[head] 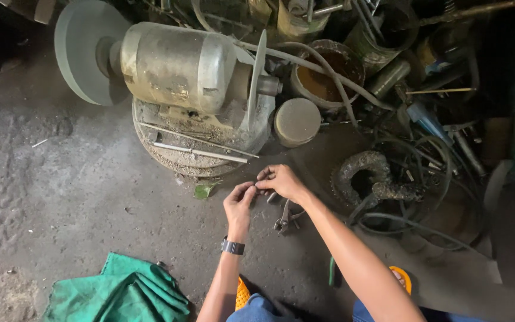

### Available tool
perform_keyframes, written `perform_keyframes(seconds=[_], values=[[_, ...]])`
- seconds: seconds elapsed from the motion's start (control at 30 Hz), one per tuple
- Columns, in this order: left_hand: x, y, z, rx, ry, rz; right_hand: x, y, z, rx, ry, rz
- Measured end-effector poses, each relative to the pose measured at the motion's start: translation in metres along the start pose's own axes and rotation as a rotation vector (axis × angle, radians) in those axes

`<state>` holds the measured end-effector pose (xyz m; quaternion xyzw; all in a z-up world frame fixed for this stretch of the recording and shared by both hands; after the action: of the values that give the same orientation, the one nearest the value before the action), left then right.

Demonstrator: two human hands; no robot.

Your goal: Grinding a small metal component on a bench grinder in a workshop.

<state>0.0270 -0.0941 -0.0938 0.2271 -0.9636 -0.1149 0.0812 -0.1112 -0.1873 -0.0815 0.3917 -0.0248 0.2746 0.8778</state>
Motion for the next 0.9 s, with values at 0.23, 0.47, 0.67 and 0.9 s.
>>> perform_keyframes(seconds=[0.23,0.47,0.67,0.9], values=[[-0.017,0.013,0.003,-0.033,0.150,-0.124,0.028,0.040,0.036,-0.222,1.106,-0.248],[-0.029,0.029,-0.001,-0.037,0.205,-0.147,0.031,0.028,0.007,-0.311,1.553,-0.319],[-0.002,0.033,-0.006,-0.033,0.286,-0.134,-0.026,0.022,0.001,-0.175,0.901,-0.357],[0.033,0.018,-0.056,0.087,0.062,-0.119,-0.055,0.061,0.022,-0.231,-0.548,-0.139]])
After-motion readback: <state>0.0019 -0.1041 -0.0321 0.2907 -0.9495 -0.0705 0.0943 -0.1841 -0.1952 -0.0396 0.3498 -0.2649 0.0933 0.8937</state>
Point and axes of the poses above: each hand's wrist, its own y-axis away from the middle knuckle, its own x-axis out of the palm, z = x × y, the point moved 10 cm from there along -y, towards the middle knuckle, and after that the axes turned 9 degrees about x, right-handed, at the moved point
